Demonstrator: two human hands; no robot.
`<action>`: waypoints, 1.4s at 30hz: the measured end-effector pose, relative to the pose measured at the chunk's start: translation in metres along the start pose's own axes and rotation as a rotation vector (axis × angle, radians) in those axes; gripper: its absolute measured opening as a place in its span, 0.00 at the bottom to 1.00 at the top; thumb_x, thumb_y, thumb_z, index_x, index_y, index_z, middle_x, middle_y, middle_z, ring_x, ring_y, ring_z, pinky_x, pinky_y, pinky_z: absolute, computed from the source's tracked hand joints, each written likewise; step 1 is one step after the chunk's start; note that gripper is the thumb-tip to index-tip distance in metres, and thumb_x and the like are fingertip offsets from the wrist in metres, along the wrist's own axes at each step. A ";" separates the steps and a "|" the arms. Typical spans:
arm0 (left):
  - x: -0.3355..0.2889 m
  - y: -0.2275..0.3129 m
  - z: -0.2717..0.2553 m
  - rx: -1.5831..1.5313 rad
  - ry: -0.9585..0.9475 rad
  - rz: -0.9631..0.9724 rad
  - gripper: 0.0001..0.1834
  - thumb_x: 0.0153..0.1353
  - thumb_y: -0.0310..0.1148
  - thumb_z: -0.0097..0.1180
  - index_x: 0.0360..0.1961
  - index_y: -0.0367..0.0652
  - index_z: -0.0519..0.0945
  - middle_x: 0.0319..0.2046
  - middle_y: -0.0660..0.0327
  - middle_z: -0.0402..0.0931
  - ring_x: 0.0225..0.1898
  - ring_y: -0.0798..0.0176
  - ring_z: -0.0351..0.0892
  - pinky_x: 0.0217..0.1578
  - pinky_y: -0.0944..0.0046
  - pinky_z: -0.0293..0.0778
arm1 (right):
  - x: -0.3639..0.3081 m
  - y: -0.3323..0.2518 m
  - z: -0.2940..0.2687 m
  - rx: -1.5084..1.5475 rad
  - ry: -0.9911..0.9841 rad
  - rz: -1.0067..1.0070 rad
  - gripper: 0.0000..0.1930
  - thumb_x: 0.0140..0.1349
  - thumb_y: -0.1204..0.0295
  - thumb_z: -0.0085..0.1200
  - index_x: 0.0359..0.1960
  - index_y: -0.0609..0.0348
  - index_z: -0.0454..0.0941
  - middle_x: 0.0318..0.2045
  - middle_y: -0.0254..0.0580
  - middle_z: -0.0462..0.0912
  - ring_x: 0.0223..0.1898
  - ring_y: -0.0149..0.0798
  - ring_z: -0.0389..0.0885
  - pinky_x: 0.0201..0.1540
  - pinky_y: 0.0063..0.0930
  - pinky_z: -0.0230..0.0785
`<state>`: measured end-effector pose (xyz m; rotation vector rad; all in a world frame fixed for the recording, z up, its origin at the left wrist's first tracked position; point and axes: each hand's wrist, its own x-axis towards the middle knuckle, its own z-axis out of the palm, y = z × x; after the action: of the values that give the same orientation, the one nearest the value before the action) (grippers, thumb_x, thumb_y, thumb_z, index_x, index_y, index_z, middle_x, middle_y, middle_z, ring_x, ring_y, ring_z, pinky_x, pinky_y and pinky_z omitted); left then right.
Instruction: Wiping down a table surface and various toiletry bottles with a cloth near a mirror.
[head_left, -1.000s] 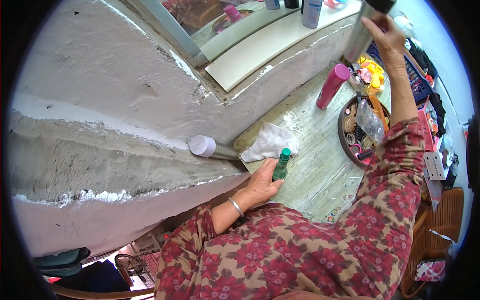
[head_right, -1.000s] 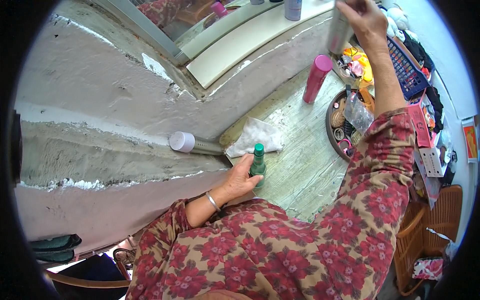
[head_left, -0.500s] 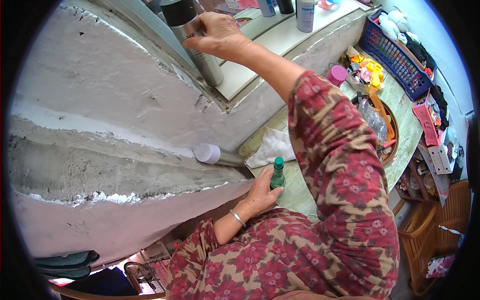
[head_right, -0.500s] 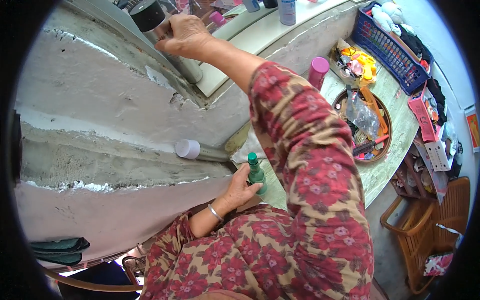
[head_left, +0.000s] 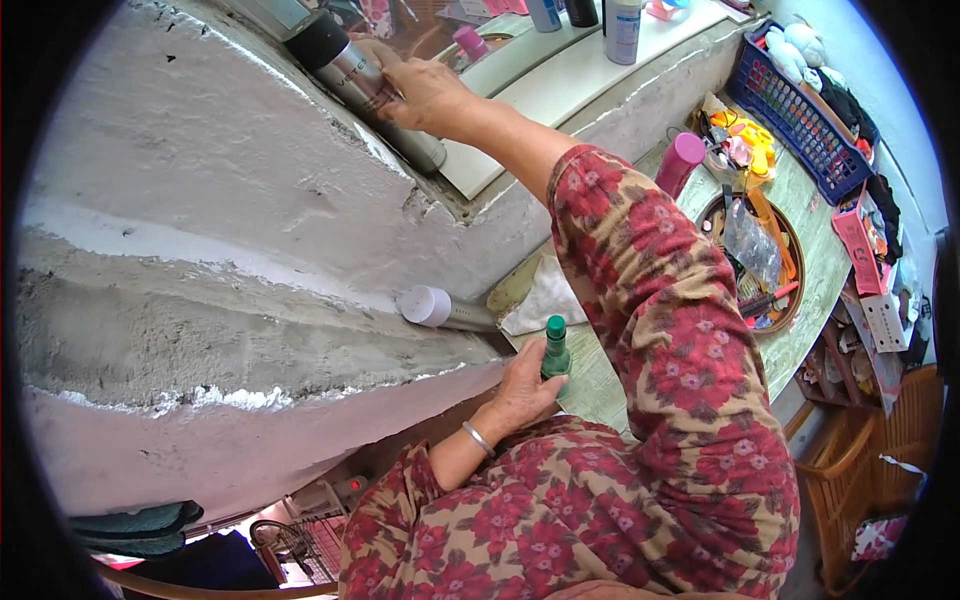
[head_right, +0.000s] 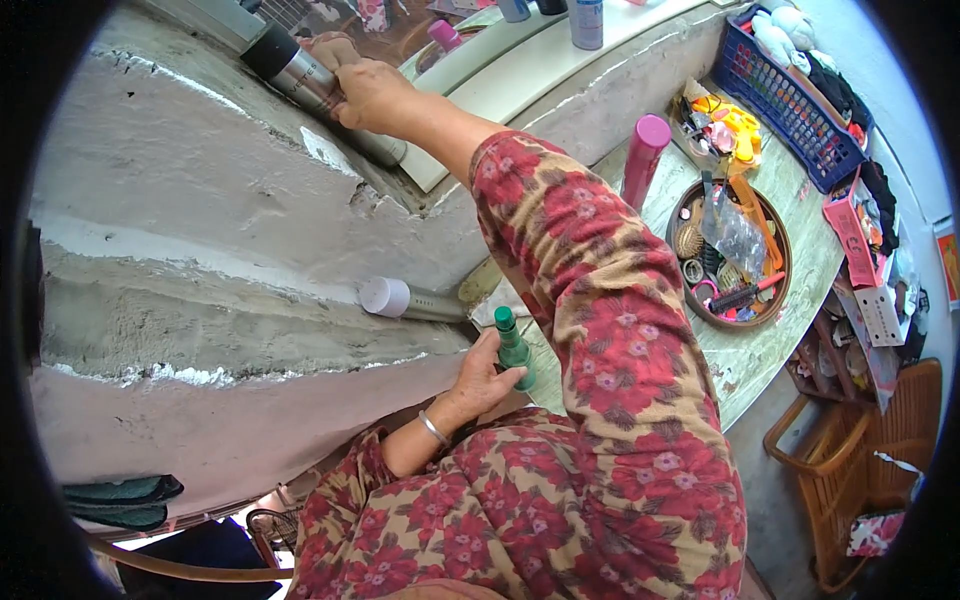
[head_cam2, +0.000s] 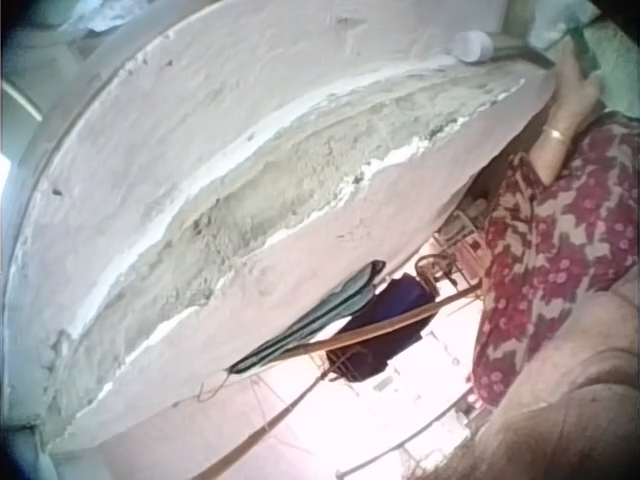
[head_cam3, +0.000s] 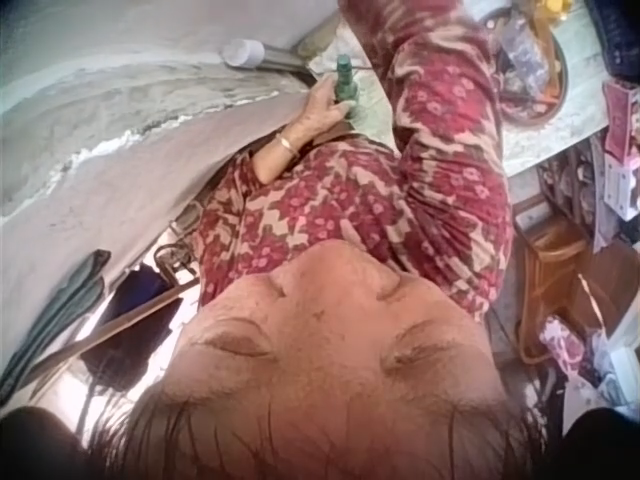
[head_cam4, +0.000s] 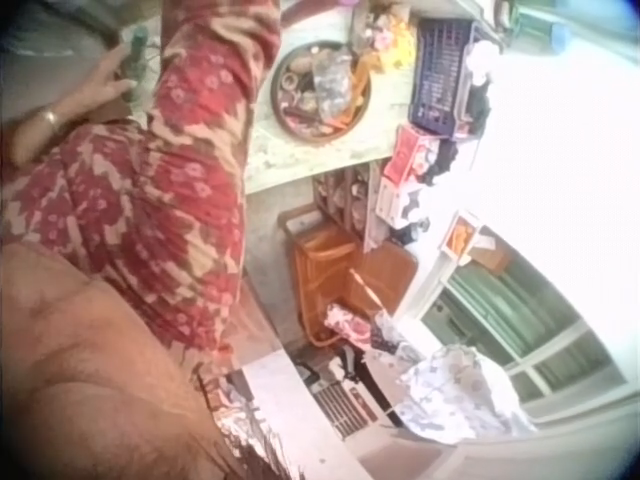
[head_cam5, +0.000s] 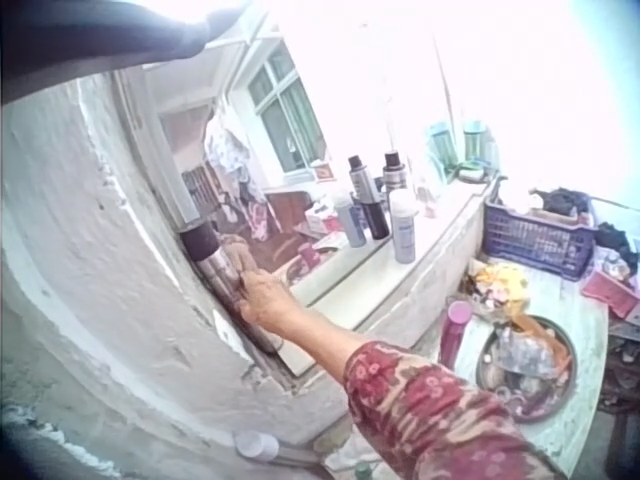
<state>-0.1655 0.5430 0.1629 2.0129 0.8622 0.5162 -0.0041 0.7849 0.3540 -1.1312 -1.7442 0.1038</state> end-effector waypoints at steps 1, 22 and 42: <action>0.001 0.000 0.001 0.022 -0.014 0.018 0.22 0.45 0.24 0.61 0.43 0.38 0.69 0.34 0.57 0.65 0.37 0.61 0.68 0.36 0.65 0.68 | -0.002 0.004 0.000 -0.087 -0.096 0.047 0.22 0.47 0.67 0.56 0.45 0.64 0.73 0.41 0.58 0.77 0.45 0.55 0.75 0.48 0.39 0.68; 0.006 0.002 0.007 0.004 -0.058 0.008 0.21 0.43 0.25 0.61 0.41 0.37 0.69 0.32 0.57 0.65 0.35 0.58 0.69 0.34 0.64 0.68 | -0.121 0.099 -0.189 -0.219 0.448 0.328 0.22 0.54 0.65 0.54 0.50 0.61 0.73 0.41 0.51 0.80 0.42 0.43 0.80 0.46 0.30 0.71; 0.001 0.003 0.006 -0.025 -0.055 -0.049 0.21 0.45 0.27 0.59 0.42 0.36 0.67 0.34 0.50 0.65 0.35 0.49 0.69 0.36 0.58 0.67 | -0.299 0.191 -0.124 0.117 0.284 0.774 0.22 0.43 0.71 0.64 0.43 0.61 0.76 0.30 0.37 0.81 0.32 0.31 0.78 0.38 0.25 0.70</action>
<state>-0.1595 0.5393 0.1620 1.9694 0.8650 0.4396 0.2269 0.6245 0.1051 -1.5893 -0.9674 0.4831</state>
